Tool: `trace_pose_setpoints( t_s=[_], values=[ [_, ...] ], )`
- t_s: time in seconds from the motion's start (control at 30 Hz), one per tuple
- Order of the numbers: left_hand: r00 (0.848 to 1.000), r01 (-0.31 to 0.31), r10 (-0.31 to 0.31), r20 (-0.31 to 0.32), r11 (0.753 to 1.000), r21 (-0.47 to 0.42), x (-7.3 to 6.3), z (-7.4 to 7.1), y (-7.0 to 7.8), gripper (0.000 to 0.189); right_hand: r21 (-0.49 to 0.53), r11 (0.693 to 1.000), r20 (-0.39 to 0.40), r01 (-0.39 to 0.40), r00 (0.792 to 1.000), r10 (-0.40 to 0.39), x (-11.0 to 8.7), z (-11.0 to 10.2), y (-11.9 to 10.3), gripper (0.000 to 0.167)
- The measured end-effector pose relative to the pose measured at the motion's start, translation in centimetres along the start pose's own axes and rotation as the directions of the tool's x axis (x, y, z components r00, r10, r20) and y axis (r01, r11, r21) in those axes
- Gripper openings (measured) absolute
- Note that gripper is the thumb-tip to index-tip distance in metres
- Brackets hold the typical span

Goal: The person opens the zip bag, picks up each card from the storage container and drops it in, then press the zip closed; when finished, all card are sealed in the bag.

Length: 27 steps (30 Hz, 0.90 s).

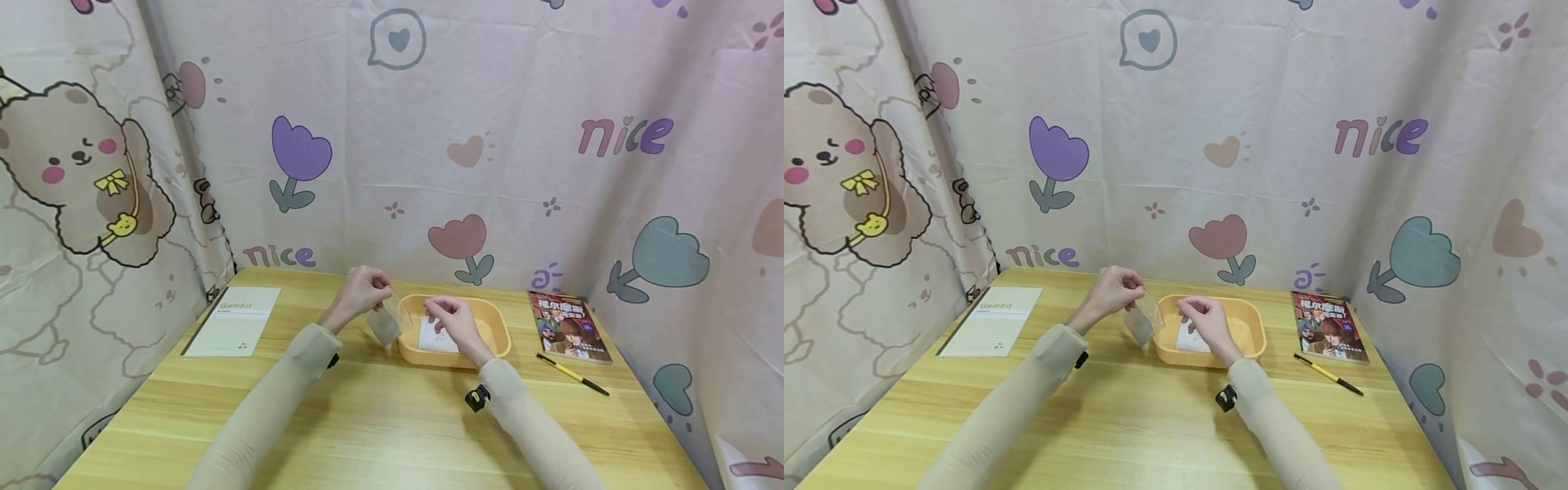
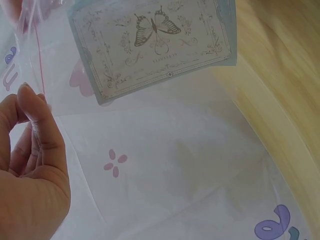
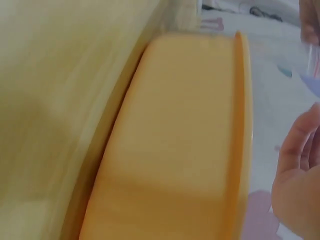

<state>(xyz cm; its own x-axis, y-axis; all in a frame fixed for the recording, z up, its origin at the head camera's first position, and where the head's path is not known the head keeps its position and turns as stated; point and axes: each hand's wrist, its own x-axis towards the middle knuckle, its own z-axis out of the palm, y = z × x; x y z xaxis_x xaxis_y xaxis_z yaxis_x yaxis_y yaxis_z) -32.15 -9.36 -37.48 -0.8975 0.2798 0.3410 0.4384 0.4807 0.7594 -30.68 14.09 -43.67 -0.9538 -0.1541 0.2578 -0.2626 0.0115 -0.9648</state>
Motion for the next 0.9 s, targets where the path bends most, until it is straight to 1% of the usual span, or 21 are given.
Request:
trace_pose_setpoints(
  t_s=[0.17,0.27,0.4,0.5,0.57,0.63,0.77,0.87,0.9],
  values=[
    [1.0,0.002,-0.002,0.002,1.0,0.006,0.1,0.0,-0.2,0.008,-0.043,0.999,0.058,-0.008,0.998,0.01,0.6,-1.9,0.2,0.019],
    [1.0,0.006,-0.006,0.005,1.0,0.009,0.1,0.0,-0.3,0.007,-0.083,0.997,0.118,0.003,0.993,0.007,1.0,-2.8,0.3,0.024],
    [1.0,0.003,-0.003,0.003,1.0,0.012,0.1,0.0,-0.2,0.007,-0.137,0.99,0.214,0.023,0.977,0.007,1.6,-4.3,0.9,0.033],
    [1.0,0.001,-0.001,-0.004,1.0,0.016,0.1,0.0,-0.2,0.007,-0.174,0.985,0.26,0.022,0.965,0.024,2.0,-5.3,1.4,0.037],
    [1.0,0.002,-0.002,-0.006,1.0,0.018,0.1,0.0,-0.2,0.007,-0.207,0.978,0.274,0.009,0.96,0.049,2.2,-5.8,1.8,0.038],
    [1.0,0.007,-0.007,-0.006,1.0,0.017,0.1,0.0,-0.2,0.007,-0.265,0.964,0.287,0.0,0.955,0.079,2.3,-6.2,2.2,0.039],
    [1.0,0.01,-0.01,-0.004,1.0,0.015,0.0,-0.1,-0.1,0.007,-0.392,0.92,0.302,-0.018,0.942,0.147,2.4,-6.6,2.8,0.039],
    [1.0,0.01,-0.01,-0.003,1.0,0.013,-0.1,-0.1,0.0,0.007,-0.458,0.888,0.307,-0.037,0.931,0.197,2.5,-6.8,3.1,0.04],
    [1.0,0.011,-0.011,-0.002,1.0,0.011,-0.1,-0.1,0.0,0.007,-0.481,0.876,0.314,-0.03,0.927,0.204,2.6,-6.8,3.2,0.04]
  ],
)
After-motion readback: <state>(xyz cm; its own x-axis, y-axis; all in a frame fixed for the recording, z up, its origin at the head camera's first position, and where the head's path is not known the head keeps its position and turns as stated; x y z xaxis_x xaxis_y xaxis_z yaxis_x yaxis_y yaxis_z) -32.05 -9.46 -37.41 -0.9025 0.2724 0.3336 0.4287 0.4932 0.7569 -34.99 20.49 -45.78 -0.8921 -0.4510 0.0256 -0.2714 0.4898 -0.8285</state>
